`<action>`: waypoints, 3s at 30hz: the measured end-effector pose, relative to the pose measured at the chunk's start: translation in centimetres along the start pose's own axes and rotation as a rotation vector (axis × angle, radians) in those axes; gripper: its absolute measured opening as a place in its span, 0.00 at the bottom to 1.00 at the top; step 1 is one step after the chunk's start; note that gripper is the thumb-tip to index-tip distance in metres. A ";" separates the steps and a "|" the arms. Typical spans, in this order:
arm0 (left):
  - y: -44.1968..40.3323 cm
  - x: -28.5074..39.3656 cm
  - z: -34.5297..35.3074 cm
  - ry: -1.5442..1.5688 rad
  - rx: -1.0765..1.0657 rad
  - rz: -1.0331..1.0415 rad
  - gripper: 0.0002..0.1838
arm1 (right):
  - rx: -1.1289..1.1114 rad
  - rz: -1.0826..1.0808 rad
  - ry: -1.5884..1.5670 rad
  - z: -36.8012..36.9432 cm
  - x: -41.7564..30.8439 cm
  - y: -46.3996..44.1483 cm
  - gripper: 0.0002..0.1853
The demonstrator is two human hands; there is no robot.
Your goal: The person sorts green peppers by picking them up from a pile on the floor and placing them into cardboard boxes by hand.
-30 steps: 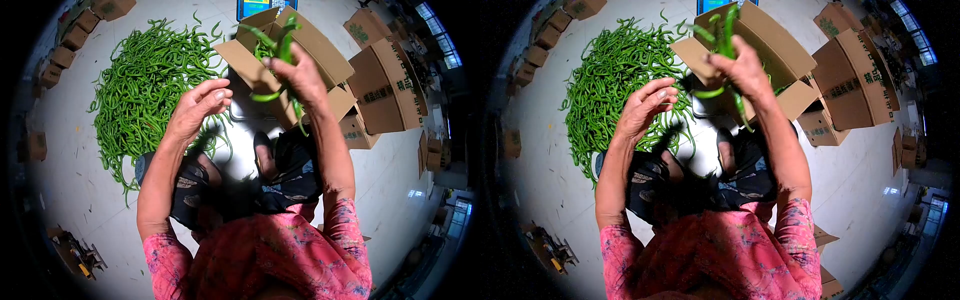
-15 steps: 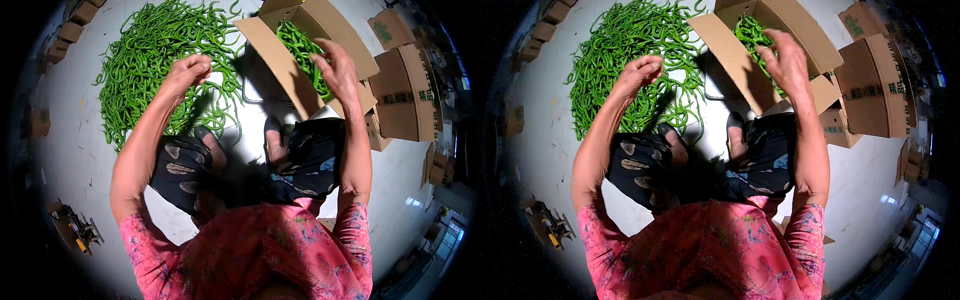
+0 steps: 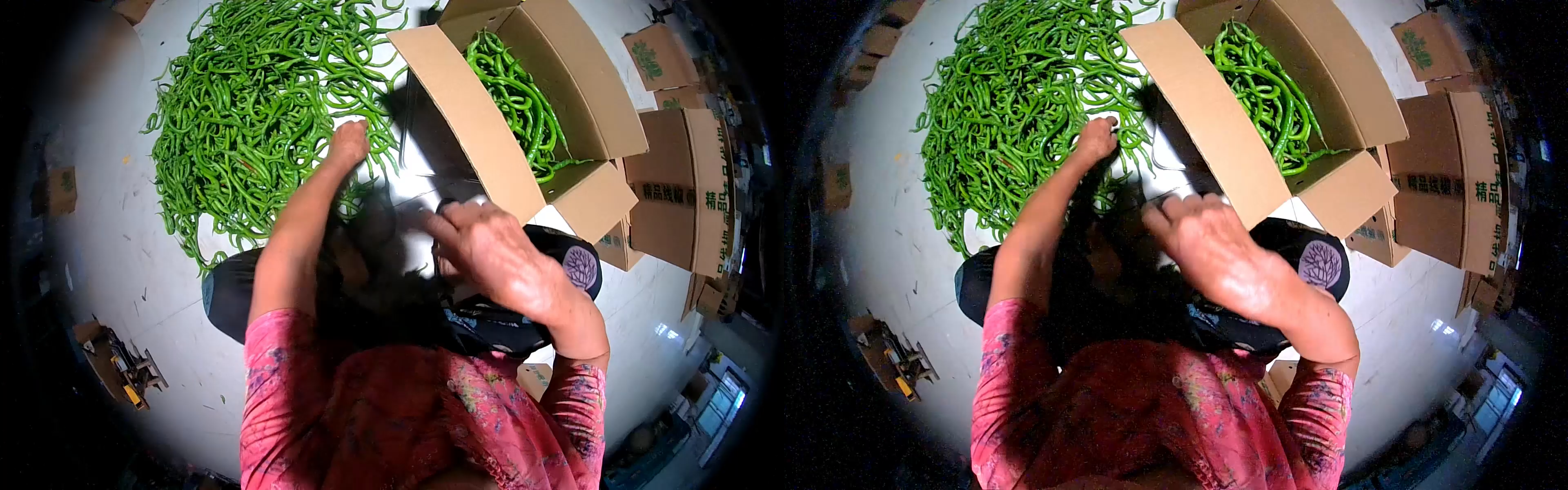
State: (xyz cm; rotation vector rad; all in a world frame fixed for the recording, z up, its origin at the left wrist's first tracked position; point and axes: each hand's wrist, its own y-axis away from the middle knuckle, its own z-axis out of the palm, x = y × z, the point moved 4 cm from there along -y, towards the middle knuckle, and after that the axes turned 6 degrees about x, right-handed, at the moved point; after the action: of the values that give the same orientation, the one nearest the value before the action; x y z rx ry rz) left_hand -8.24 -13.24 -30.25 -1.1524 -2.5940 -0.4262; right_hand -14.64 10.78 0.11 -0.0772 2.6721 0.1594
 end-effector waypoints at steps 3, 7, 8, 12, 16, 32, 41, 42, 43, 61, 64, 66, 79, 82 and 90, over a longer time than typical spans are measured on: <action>-0.4 -1.1 4.0 0.061 0.091 -0.062 0.21 | 0.005 0.061 -0.172 0.8 0.5 0.5 0.22; -0.8 -0.7 6.4 0.016 0.192 -0.121 0.30 | -0.033 0.005 -0.032 0.2 -0.6 0.2 0.22; -0.9 -0.4 6.8 0.016 0.232 -0.101 0.31 | -0.108 -0.019 0.023 0.0 -0.7 0.1 0.23; -1.3 0.4 8.9 -0.089 0.419 -0.119 0.34 | -0.077 -0.010 -0.018 -0.1 -1.3 0.0 0.25; -2.0 0.9 9.6 -0.160 0.370 -0.115 0.35 | -0.009 -0.005 -0.022 -0.3 -1.0 0.2 0.25; -3.4 -0.3 10.0 -0.032 0.274 -0.112 0.16 | -0.011 -0.016 -0.009 -0.8 -0.7 0.5 0.27; -3.5 -3.2 3.5 0.350 0.121 0.015 0.27 | 0.077 -0.068 0.090 -0.9 -0.7 0.9 0.22; -3.6 -3.0 1.2 0.426 0.018 -0.123 0.25 | 0.092 -0.083 0.101 -0.9 -0.8 0.9 0.22; -3.8 -3.3 -0.7 0.426 -0.032 -0.124 0.24 | 0.087 -0.098 0.121 -0.8 -0.7 1.0 0.22; 14.1 5.8 -27.9 1.837 -0.290 -0.053 0.32 | 0.560 -0.019 -0.537 -3.6 1.8 -0.7 0.22; 16.9 9.7 -28.5 1.991 -0.492 0.121 0.35 | 0.607 0.026 -0.493 -2.8 1.1 -1.6 0.19; 18.0 10.9 -28.1 2.062 -0.541 0.140 0.36 | 0.655 0.048 -0.486 -3.2 0.6 -1.3 0.17; 19.0 13.9 -24.6 2.091 -0.531 0.307 0.44 | 0.060 -0.057 -0.946 0.3 -1.9 -3.2 0.30; 19.5 14.1 -25.3 1.905 -0.351 0.164 0.35 | 0.123 0.160 -1.286 0.6 -1.2 -3.4 0.26; 19.6 13.6 -24.5 1.680 -0.202 0.035 0.24 | 0.332 0.216 -1.233 -0.7 0.2 -3.3 0.14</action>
State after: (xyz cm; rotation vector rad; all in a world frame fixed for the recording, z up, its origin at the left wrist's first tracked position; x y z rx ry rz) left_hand 0.76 -0.68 0.22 -0.3985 -1.0464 -1.0410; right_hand -14.88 7.46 0.29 0.3161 1.4362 -0.1426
